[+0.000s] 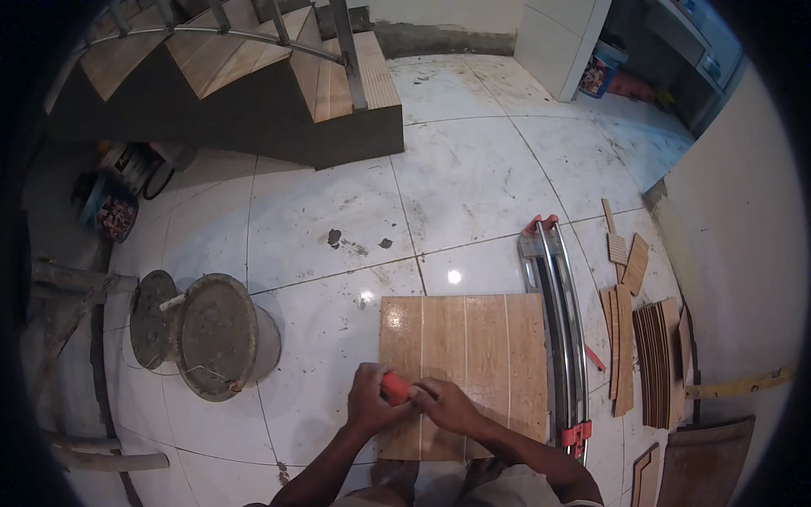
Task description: Measuring a floor tile with a tape measure and cutting it using a manual tile cutter.
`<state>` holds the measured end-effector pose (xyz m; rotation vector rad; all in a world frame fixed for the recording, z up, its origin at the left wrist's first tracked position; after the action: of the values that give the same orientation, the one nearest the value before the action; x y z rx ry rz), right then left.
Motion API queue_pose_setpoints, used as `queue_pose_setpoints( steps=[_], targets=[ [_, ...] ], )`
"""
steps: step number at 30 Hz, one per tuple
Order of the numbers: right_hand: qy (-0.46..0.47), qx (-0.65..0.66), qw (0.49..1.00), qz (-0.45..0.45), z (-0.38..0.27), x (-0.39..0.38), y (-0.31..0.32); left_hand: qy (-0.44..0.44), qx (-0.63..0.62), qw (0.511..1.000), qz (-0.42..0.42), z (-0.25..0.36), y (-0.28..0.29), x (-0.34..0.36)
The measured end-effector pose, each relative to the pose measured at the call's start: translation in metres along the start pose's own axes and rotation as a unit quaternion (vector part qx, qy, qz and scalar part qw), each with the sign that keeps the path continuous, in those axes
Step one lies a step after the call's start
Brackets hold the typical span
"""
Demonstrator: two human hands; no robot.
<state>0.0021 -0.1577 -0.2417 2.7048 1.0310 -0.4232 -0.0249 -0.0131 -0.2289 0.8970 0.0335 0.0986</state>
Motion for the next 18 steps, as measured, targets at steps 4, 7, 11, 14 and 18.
queue_pose_setpoints(
  steps=[4, 7, 11, 14, 18],
  targets=[
    [-0.06, 0.04, 0.996, 0.044, 0.004, -0.012, 0.02, -0.049, -0.037, 0.998, -0.011, 0.019, -0.004, 0.009],
    [-0.029, 0.078, 0.996, 0.043, -0.001, -0.015, 0.028, 0.036, -0.233, 0.968, -0.085, 0.012, -0.028, 0.01],
    [0.002, -0.01, 0.998, 0.06, -0.006, -0.018, 0.033, 0.024, -0.095, 0.991, -0.096, 0.015, -0.039, 0.008],
    [-0.004, -0.058, 0.996, 0.065, -0.001, -0.017, 0.034, 0.011, -0.043, 0.993, -0.108, 0.007, -0.044, 0.005],
    [0.061, -0.048, 0.996, 0.047, -0.007, -0.016, 0.032, 0.133, -0.396, 0.892, -0.174, -0.016, -0.066, -0.016]
  ],
)
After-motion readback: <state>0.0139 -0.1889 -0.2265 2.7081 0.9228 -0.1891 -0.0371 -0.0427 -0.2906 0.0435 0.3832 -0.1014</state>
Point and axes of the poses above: each hand's wrist, its own x-axis towards the middle knuckle, its own y-axis out of the back of the hand, z = x × y, the point moved 10 cm from there along x, towards the middle knuckle, and after that the axes turned 6 degrees about x, right-handed, at the moved point
